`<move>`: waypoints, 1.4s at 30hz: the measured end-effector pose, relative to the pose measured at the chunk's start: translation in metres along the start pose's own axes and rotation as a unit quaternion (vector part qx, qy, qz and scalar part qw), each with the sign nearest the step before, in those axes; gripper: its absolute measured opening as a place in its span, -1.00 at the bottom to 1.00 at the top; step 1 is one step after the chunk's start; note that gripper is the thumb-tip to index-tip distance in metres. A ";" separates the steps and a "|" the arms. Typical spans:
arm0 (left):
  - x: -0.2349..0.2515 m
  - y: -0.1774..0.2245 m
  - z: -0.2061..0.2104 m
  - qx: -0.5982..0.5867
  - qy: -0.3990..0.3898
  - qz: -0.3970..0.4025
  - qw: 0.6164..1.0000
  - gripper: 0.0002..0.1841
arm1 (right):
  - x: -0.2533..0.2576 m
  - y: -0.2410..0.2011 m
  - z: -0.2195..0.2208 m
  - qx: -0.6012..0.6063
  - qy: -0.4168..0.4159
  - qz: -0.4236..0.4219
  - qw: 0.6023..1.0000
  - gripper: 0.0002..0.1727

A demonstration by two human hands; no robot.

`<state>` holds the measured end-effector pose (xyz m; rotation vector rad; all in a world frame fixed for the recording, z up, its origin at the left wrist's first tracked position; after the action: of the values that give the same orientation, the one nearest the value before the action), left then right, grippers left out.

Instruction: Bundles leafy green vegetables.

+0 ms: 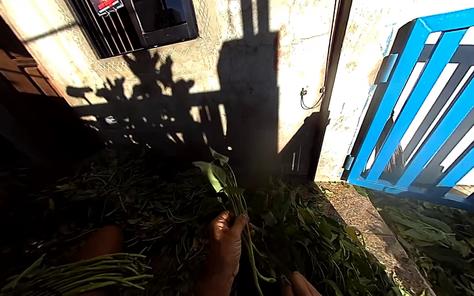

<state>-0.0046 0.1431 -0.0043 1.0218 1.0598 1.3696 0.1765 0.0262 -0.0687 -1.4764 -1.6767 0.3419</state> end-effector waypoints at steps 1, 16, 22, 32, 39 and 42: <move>-0.004 -0.007 0.010 0.012 -0.030 -0.023 0.999 -0.92 | 0.011 0.000 -0.008 0.066 0.024 0.021 0.997 -0.63; -0.010 -0.031 0.013 -0.002 -0.004 -0.059 0.998 -0.91 | 0.038 -0.004 -0.013 0.132 -0.040 0.011 0.990 -0.69; -0.007 -0.017 0.012 0.047 -0.023 -0.043 0.998 -0.92 | 0.023 0.039 -0.020 -0.122 -0.114 0.090 0.982 -0.55; -0.005 -0.020 0.011 0.082 -0.033 -0.038 0.995 -0.92 | 0.036 0.024 0.038 0.332 -0.307 0.056 0.890 -0.66; 0.004 0.015 -0.037 0.041 0.095 0.014 0.995 -0.88 | 0.002 0.039 0.015 0.280 -0.392 -0.018 0.876 -0.60; -0.001 0.017 -0.032 0.037 0.108 0.051 0.992 -0.90 | 0.005 0.050 0.014 0.158 -0.365 -0.010 0.917 -0.61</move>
<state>-0.0393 0.1399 0.0052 1.0092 1.2395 1.5620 0.2003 0.0480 -0.1097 -1.1427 -2.0659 1.2121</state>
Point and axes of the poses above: each hand's wrist, its own x-axis towards the middle knuckle, its own z-axis out of the palm, y = z × x, the point moved 10 cm from there along x, towards the middle knuckle, and after that the axes turned 7 degrees about -y, right-handed, at the moved point
